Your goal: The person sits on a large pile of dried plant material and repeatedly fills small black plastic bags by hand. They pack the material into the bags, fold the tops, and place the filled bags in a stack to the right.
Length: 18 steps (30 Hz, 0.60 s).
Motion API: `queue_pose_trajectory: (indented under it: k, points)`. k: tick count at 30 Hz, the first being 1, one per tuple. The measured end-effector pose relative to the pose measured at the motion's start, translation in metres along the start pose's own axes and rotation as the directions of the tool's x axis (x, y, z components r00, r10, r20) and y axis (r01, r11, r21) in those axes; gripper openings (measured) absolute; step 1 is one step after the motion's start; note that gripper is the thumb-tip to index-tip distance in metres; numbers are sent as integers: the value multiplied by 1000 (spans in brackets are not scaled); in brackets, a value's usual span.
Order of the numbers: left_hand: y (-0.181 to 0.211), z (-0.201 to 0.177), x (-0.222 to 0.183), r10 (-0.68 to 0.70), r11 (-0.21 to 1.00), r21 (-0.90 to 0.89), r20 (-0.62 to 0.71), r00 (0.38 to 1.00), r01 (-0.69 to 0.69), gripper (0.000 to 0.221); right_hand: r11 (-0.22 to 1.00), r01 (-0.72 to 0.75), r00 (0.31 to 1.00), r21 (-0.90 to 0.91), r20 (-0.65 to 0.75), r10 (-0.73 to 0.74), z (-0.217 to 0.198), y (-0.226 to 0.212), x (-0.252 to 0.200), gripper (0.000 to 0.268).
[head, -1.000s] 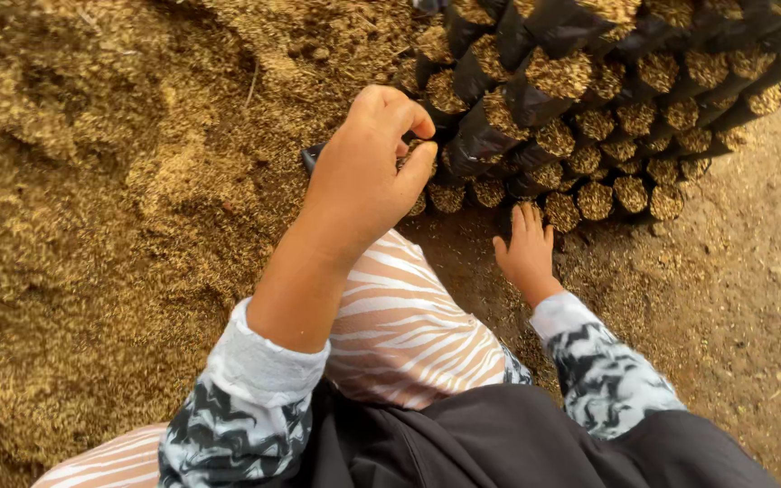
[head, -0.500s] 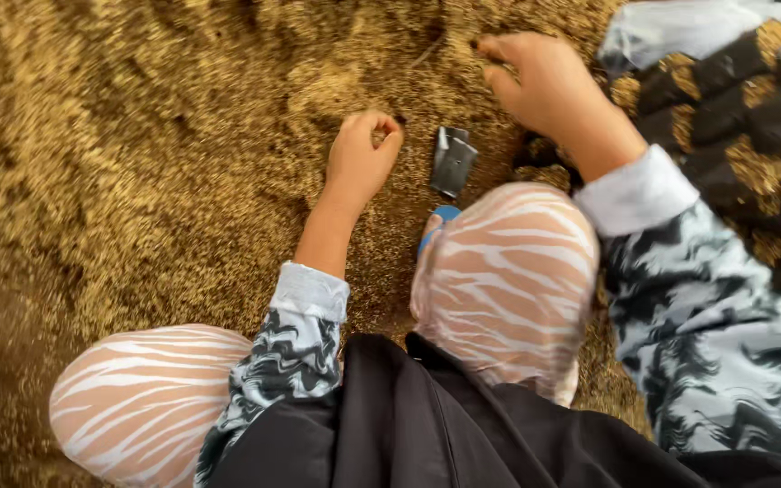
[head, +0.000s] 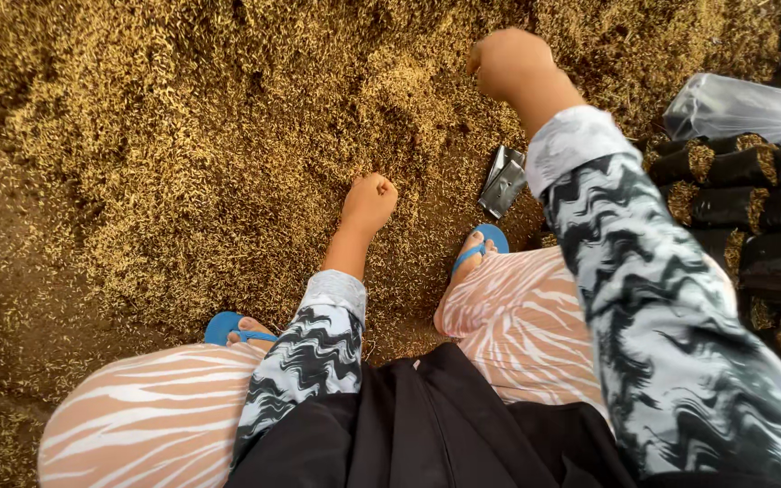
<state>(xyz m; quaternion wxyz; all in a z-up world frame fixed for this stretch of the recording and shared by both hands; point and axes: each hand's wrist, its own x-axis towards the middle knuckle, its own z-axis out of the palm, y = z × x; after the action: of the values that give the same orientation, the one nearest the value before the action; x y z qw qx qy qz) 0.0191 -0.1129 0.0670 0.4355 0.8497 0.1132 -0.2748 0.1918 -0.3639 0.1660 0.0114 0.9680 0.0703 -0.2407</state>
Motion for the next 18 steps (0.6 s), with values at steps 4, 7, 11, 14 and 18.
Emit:
queue_pose_trajectory:
  k: [4,7,11,14,18]
  points:
    - [-2,12,14,29,999,20,-19,999,-28,17,990,-98,992,99,92,89,79,19,11,28]
    - [-11,24,22,37,997,71,-29,999,-35,16,916,-259,964,307,139,226,155,56,15,33]
    - [-20,35,37,-37,999,17,54,998,36,16,743,-529,847,410,201,492,262,79,5,43]
    - [-29,41,50,-68,997,53,70,995,64,17,556,-671,661,490,55,749,312,76,-6,56]
    - [-39,49,57,-88,995,54,63,994,85,15,396,-677,606,621,164,779,339,66,-25,50]
